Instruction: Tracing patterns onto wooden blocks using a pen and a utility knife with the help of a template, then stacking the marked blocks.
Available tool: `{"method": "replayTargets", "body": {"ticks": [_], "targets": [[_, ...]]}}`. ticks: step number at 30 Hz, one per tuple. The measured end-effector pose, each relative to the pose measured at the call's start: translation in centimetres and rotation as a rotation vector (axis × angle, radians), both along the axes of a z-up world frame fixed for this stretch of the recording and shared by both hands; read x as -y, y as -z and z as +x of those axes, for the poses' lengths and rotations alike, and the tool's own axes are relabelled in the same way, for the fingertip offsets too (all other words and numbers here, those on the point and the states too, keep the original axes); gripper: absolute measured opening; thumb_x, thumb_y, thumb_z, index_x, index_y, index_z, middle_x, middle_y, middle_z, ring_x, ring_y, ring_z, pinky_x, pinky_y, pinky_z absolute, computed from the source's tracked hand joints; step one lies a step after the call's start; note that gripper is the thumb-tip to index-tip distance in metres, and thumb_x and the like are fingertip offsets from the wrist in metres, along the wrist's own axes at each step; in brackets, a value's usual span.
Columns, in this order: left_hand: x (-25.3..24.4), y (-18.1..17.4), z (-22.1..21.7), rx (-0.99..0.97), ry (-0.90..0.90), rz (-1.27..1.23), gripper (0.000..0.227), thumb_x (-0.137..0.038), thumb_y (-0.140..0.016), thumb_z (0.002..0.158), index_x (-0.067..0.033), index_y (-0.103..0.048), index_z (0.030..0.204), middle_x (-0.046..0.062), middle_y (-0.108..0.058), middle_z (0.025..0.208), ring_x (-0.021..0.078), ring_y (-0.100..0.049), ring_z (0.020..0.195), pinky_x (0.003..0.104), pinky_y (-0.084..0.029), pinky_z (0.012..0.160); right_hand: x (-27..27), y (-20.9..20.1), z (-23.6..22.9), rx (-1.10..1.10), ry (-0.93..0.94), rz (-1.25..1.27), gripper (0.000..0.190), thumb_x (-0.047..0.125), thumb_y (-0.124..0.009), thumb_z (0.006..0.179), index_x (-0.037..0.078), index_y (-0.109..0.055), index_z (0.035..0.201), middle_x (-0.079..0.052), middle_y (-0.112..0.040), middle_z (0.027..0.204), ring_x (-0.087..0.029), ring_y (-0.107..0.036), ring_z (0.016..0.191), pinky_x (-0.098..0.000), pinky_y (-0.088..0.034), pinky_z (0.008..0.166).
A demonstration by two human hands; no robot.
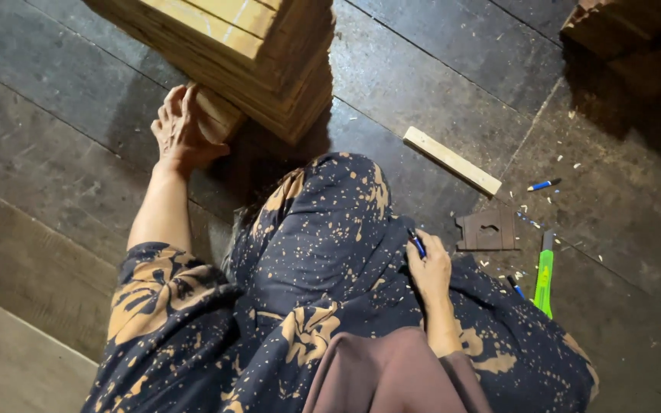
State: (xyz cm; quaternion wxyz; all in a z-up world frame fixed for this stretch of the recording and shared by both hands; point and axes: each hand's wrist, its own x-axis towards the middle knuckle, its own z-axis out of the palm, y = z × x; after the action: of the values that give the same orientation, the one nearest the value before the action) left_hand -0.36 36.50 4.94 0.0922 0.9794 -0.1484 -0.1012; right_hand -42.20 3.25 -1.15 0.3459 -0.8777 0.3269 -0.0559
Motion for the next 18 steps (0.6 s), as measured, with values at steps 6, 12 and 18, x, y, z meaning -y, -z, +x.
{"method": "replayTargets", "body": {"ticks": [6,12,18], "targets": [[-1.6,0.7,0.3,0.010,0.002,-0.015,0.125,-0.046,-0.091,0.049,-0.0269,-0.030,0.156,0.011,-0.025,0.156,0.0386,-0.036,0.137,0.052,-0.035,0.101,0.3,0.8,-0.4,-0.012,-0.007,0.017,0.034,0.027,-0.071,0.090,0.018,-0.073,0.122,-0.012,-0.070,0.096,-0.037,-0.070,0.073,-0.0442,-0.056,0.064],[-2.9,2.0,0.9,0.164,0.120,-0.147,0.120,-0.037,-0.091,0.046,-0.0169,-0.042,0.153,0.017,-0.031,0.154,0.0428,-0.036,0.134,0.058,-0.031,0.100,-0.7,-2.0,1.0,-0.006,0.039,0.096,0.034,0.015,-0.068,0.090,0.005,-0.070,0.122,-0.006,-0.070,0.099,-0.019,-0.056,0.063,-0.0291,-0.047,0.062],[-2.7,2.6,1.4,0.160,0.115,-0.184,0.119,-0.033,-0.093,0.047,-0.0169,-0.041,0.153,0.017,-0.034,0.153,0.0430,-0.039,0.133,0.059,-0.036,0.098,-0.5,-2.5,1.0,-0.008,0.049,0.101,0.033,0.016,-0.068,0.090,0.004,-0.071,0.121,-0.005,-0.068,0.095,-0.018,-0.054,0.060,-0.0289,-0.046,0.061]]}}
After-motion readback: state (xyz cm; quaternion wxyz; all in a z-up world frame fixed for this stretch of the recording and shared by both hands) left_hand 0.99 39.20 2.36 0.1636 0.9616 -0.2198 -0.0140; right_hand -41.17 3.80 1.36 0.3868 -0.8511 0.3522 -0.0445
